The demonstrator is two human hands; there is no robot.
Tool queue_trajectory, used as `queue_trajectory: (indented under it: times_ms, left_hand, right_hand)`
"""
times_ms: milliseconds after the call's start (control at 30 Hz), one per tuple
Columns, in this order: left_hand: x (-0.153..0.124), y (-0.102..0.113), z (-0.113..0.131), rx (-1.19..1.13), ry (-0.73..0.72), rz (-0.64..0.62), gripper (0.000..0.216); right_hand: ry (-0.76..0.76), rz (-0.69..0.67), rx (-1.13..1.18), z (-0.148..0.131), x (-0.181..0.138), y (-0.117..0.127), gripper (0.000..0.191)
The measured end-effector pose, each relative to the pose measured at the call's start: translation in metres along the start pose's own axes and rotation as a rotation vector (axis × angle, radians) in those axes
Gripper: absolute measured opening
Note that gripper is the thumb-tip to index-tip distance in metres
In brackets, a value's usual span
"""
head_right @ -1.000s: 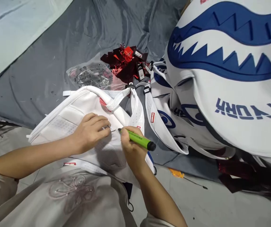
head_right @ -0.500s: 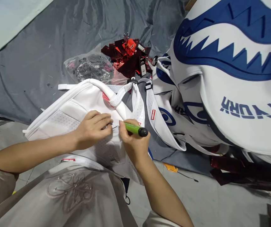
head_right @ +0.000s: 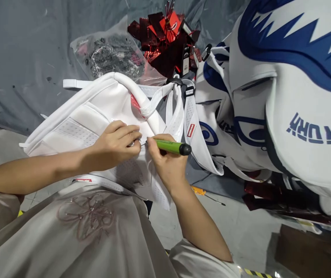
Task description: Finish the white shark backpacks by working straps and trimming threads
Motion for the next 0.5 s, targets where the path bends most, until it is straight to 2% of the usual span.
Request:
queue_trajectory:
  times_ms: [133, 233, 333, 500]
  left_hand:
    - [0.0, 0.0, 0.001, 0.033, -0.027, -0.007, 0.019]
    - [-0.002, 0.0, 0.001, 0.049, -0.037, -0.021, 0.019]
    - [-0.004, 0.001, 0.002, 0.039, -0.045, 0.023, 0.02]
    - [-0.007, 0.005, 0.004, 0.085, -0.087, 0.1, 0.017]
  right_hand:
    - [0.037, 0.03, -0.047, -0.003, 0.003, -0.002, 0.024]
    - [0.079, -0.004, -0.064, -0.007, 0.004, -0.004, 0.022]
    - [0.085, 0.027, -0.093, -0.009, 0.006, -0.003, 0.024]
    - [0.086, -0.036, -0.117, -0.013, 0.01, -0.002, 0.025]
Point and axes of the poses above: each hand's wrist, its own x-axis towards the middle knuckle, its own y-axis out of the back of the hand, z = x × y, the point moved 4 cm from there along x, towards the middle knuckle, and after that the axes turned 15 degrees about z, right-handed, at the moved point
